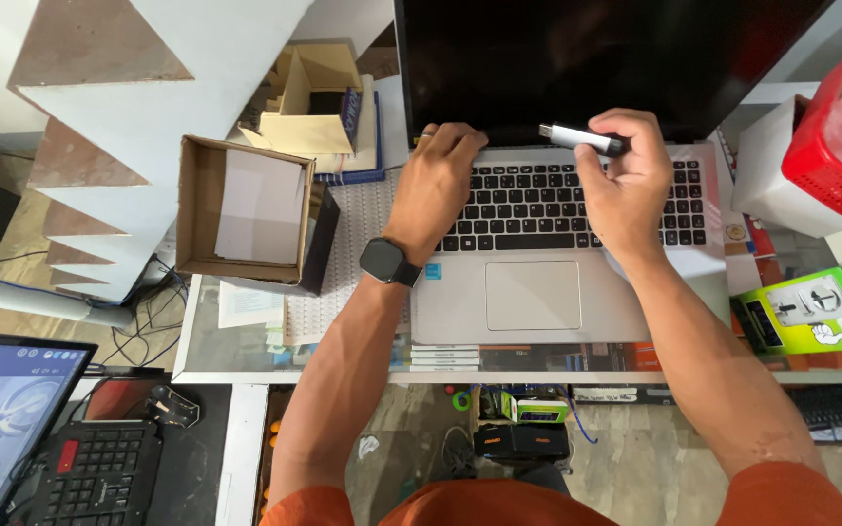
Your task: The person first handles a USB flash drive and types on a laptop keyboard and touchpad. They then move to a workbench, pick up a green tape roll and a utility knife, cut a strip of tape, and press the tape onto a cable on the desk, smoothing it in place by hand.
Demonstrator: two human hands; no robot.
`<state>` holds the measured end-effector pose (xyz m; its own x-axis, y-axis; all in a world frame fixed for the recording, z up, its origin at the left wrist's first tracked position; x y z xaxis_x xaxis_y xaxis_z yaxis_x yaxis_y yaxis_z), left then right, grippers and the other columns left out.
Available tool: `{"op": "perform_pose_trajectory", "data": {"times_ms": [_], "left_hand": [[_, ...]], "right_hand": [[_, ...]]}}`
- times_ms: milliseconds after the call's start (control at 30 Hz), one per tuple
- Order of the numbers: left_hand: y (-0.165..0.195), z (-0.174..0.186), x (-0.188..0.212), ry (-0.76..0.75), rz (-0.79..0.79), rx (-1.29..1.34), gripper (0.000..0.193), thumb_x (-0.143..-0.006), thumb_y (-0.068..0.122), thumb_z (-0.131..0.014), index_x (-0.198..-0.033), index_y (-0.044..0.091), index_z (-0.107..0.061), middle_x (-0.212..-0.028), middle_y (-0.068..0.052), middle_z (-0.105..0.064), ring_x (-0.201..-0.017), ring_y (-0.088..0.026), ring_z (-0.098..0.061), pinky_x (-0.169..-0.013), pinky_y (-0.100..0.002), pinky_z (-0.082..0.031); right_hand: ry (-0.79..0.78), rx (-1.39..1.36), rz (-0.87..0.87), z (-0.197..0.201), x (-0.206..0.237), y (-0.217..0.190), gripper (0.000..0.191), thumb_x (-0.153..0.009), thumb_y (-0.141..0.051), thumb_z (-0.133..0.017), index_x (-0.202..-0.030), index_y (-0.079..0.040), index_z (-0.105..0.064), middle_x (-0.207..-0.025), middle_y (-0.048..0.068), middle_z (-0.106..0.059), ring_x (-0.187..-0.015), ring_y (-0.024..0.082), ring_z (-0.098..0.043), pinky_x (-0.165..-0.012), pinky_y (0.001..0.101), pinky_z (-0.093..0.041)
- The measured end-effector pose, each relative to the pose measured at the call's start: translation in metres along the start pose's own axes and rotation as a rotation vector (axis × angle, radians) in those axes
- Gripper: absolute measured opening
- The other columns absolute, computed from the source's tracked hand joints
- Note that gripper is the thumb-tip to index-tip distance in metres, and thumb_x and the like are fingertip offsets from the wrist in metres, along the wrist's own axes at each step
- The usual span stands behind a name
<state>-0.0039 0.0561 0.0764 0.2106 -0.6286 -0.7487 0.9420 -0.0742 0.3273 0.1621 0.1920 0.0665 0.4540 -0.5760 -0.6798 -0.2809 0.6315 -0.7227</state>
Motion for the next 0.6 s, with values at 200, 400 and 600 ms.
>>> {"op": "perform_pose_trajectory", "data": {"times_ms": [200,400,600], "left_hand": [[-0.002,-0.012,0.002,-0.007,-0.001,0.024,0.02,-0.094,0.001,-0.069,-0.114,0.001,-0.068,-0.113,-0.011,-0.06,-0.1,-0.033,-0.065,-0.088,-0.041,-0.056],[0.009,-0.001,-0.002,-0.035,-0.013,-0.012,0.027,-0.094,0.009,-0.073,-0.119,0.005,-0.067,-0.117,-0.01,-0.059,-0.104,-0.031,-0.065,-0.091,-0.041,-0.056],[0.043,0.012,-0.001,-0.06,-0.122,0.068,0.05,-0.092,0.023,-0.08,-0.134,0.007,-0.061,-0.124,-0.009,-0.06,-0.107,-0.03,-0.063,-0.089,-0.042,-0.054]], "right_hand": [[-0.039,-0.017,0.008,-0.006,0.002,0.006,0.028,-0.101,0.02,-0.068,-0.118,0.001,-0.057,-0.128,0.008,-0.053,-0.107,0.011,-0.058,-0.09,0.0251,-0.052],[-0.048,0.046,0.024,-0.009,0.001,-0.004,0.024,-0.102,0.016,-0.071,-0.116,0.002,-0.059,-0.128,0.01,-0.055,-0.103,0.012,-0.059,-0.084,0.0249,-0.052],[-0.116,0.215,0.164,-0.02,0.005,-0.028,0.022,-0.1,0.007,-0.078,-0.113,0.003,-0.061,-0.12,0.013,-0.066,-0.091,0.013,-0.064,-0.072,0.0248,-0.054]]}}
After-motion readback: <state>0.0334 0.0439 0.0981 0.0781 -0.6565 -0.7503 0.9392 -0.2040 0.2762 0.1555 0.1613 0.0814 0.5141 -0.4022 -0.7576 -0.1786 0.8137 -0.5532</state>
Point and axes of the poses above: each hand's wrist, its own x-axis away from the middle knuckle, its own z-axis out of the back of the hand, y = z × x, the point moved 10 cm from there along -x, towards the middle knuckle
